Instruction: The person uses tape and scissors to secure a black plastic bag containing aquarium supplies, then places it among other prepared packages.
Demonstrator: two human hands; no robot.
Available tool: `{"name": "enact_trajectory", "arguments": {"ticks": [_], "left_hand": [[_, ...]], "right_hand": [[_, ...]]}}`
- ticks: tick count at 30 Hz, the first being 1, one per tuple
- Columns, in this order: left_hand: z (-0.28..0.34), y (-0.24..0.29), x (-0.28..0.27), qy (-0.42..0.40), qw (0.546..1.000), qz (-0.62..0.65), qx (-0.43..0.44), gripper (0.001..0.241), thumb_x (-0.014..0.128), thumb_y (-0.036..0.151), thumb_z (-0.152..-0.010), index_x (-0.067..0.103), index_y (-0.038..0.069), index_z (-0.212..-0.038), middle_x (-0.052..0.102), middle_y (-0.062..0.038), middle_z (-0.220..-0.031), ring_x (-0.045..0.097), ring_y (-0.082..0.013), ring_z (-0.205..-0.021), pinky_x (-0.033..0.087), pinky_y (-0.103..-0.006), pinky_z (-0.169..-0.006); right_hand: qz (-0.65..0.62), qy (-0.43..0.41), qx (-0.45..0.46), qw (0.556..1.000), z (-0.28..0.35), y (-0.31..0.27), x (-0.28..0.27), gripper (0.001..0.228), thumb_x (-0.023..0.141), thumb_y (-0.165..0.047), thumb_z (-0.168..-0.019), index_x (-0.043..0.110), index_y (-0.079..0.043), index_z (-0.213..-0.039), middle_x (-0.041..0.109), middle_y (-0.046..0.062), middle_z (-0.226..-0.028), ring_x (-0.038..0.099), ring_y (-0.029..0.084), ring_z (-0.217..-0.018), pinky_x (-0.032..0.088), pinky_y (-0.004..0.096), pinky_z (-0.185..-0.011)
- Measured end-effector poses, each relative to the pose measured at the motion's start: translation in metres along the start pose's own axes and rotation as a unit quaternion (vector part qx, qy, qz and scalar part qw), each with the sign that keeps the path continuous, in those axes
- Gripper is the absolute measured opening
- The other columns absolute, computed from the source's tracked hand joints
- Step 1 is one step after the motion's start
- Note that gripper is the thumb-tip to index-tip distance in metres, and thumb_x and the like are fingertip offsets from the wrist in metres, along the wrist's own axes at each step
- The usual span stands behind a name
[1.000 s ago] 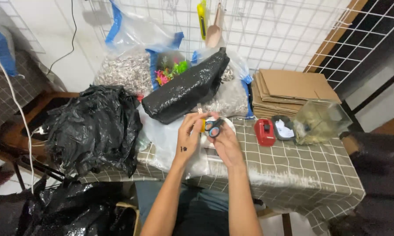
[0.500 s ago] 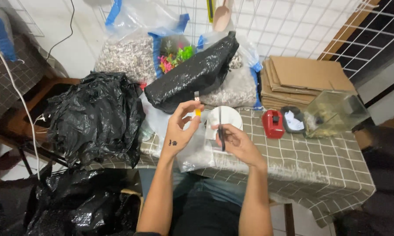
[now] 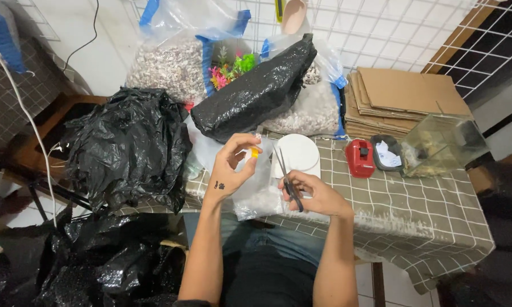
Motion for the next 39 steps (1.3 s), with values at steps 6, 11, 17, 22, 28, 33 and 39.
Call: {"name": "enact_trajectory", "arguments": {"ticks": [6,11,17,22,28,33,39], "left_hand": [[-0.001,0.006,-0.001,-0.025,1.0,-0.007,0.003,0.036,0.066,0.004,-0.089,0.068,0.0,-0.124,0.061,-0.013,-0.123,0.071,-0.0242,-0.099,0.057,-0.0331,-0.08],[-0.003,0.017,-0.003,-0.073,0.997,0.019,-0.016,0.042,0.068,0.009,-0.088,0.067,0.001,-0.129,0.06,-0.014,-0.127,0.07,-0.0226,-0.097,0.058,-0.0344,-0.083],[-0.01,0.008,0.002,-0.149,0.986,0.064,-0.038,0.043,0.07,0.009,-0.088,0.065,-0.002,-0.129,0.059,-0.013,-0.126,0.069,-0.0194,-0.094,0.059,-0.0301,-0.081],[-0.009,-0.012,0.002,-0.174,0.976,0.113,-0.065,0.048,0.072,0.004,-0.084,0.062,-0.007,-0.13,0.059,-0.016,-0.128,0.068,-0.0204,-0.096,0.059,-0.0293,-0.078],[-0.007,-0.018,0.005,-0.194,0.963,0.168,-0.08,0.054,0.079,0.012,-0.083,0.062,-0.008,-0.13,0.061,-0.017,-0.126,0.069,-0.0213,-0.097,0.059,-0.0277,-0.077],[-0.004,-0.026,0.006,-0.216,0.95,0.198,-0.108,0.055,0.083,0.014,-0.081,0.062,-0.01,-0.126,0.06,-0.018,-0.126,0.07,-0.0231,-0.096,0.06,-0.0259,-0.071],[-0.004,-0.023,0.013,-0.234,0.94,0.217,-0.12,0.048,0.083,0.012,-0.081,0.065,-0.009,-0.119,0.062,-0.02,-0.123,0.07,-0.0249,-0.097,0.06,-0.0251,-0.071]], "right_hand": [[0.004,-0.023,-0.002,1.0,-0.003,-0.005,0.004,0.038,0.088,-0.022,-0.08,0.066,-0.005,-0.105,0.073,0.006,-0.083,0.057,0.011,-0.068,0.045,0.026,-0.067],[0.011,-0.041,0.01,0.999,-0.005,-0.006,0.003,0.037,0.088,-0.027,-0.081,0.068,-0.003,-0.101,0.071,0.007,-0.077,0.055,0.012,-0.065,0.044,0.027,-0.065],[0.002,-0.053,0.0,0.999,-0.01,-0.02,0.004,0.038,0.086,-0.034,-0.082,0.069,-0.005,-0.098,0.067,0.003,-0.075,0.052,0.009,-0.067,0.043,0.025,-0.067],[-0.026,-0.049,-0.013,0.998,-0.01,-0.015,0.008,0.041,0.085,-0.038,-0.082,0.069,-0.003,-0.099,0.067,0.003,-0.074,0.053,0.009,-0.066,0.045,0.024,-0.067],[-0.066,-0.035,-0.021,0.997,-0.012,-0.01,0.009,0.046,0.085,-0.04,-0.081,0.068,-0.002,-0.099,0.066,0.004,-0.073,0.056,0.01,-0.067,0.046,0.024,-0.065],[-0.069,-0.026,-0.026,0.997,-0.012,-0.006,0.011,0.043,0.085,-0.035,-0.082,0.069,0.0,-0.101,0.064,0.004,-0.072,0.054,0.01,-0.065,0.043,0.024,-0.063],[-0.088,-0.02,-0.03,0.995,-0.012,-0.001,0.009,0.041,0.084,-0.034,-0.083,0.068,0.0,-0.1,0.062,0.003,-0.071,0.053,0.01,-0.064,0.042,0.023,-0.062]]}}
Point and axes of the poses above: each hand's wrist, its own z-axis away from the middle knuckle, its own x-axis out of the palm, y = z × x, the point moved 6 cm from there along -z, towards the middle knuckle
